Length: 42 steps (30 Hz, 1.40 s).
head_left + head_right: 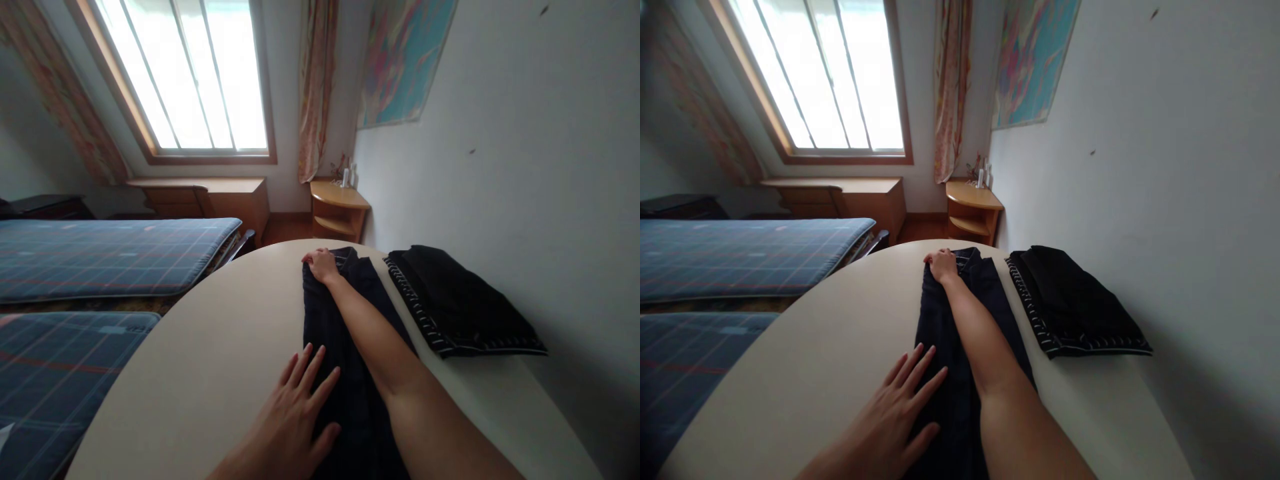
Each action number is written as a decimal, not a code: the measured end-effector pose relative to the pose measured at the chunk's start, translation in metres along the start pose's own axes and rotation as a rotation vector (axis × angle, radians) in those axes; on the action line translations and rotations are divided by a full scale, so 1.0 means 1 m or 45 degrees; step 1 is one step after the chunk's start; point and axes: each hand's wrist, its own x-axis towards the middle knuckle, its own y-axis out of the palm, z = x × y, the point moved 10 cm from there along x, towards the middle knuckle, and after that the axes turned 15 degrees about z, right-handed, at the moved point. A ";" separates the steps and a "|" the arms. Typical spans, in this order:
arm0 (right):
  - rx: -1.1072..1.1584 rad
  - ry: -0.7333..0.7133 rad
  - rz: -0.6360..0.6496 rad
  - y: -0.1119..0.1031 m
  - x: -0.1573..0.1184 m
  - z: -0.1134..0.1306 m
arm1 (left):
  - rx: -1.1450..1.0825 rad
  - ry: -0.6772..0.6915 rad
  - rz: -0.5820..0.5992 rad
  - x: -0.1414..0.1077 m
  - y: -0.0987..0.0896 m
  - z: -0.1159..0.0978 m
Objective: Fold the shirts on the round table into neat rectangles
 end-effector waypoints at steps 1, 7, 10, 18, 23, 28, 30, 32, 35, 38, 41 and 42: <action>-0.015 -0.028 0.009 0.002 -0.002 0.002 | -0.001 0.003 -0.003 0.000 0.000 0.000; -0.108 -0.148 -0.021 -0.011 -0.028 0.017 | 0.004 0.004 -0.038 -0.001 -0.003 0.000; -0.213 -0.280 -0.063 -0.026 -0.062 0.031 | 0.012 0.005 -0.046 -0.002 -0.006 -0.001; -0.204 -0.271 0.046 -0.010 -0.195 0.030 | 0.074 -0.005 -0.074 -0.002 -0.007 -0.002; -0.090 -0.019 0.213 0.038 -0.245 0.010 | 0.091 0.009 -0.141 -0.003 -0.009 -0.001; -0.021 0.033 0.288 0.056 -0.236 -0.002 | 0.075 -0.030 -0.223 -0.005 -0.016 0.004; -0.003 0.054 0.286 0.055 -0.223 -0.007 | 0.072 -0.039 -0.275 -0.007 -0.020 0.005; -0.002 0.058 0.274 0.052 -0.208 -0.011 | 0.070 -0.043 -0.317 -0.010 -0.024 0.005; 0.008 0.072 0.262 0.050 -0.182 -0.017 | 0.060 -0.048 -0.343 -0.012 -0.030 0.002; 0.019 0.096 0.244 0.046 -0.153 -0.024 | 0.045 -0.031 -0.343 -0.013 -0.033 -0.001; 0.032 0.101 0.198 0.038 -0.126 -0.031 | 0.057 0.024 -0.298 -0.012 -0.030 -0.009; 0.034 0.096 0.172 0.035 -0.119 -0.032 | 0.063 0.051 -0.267 -0.011 -0.028 -0.012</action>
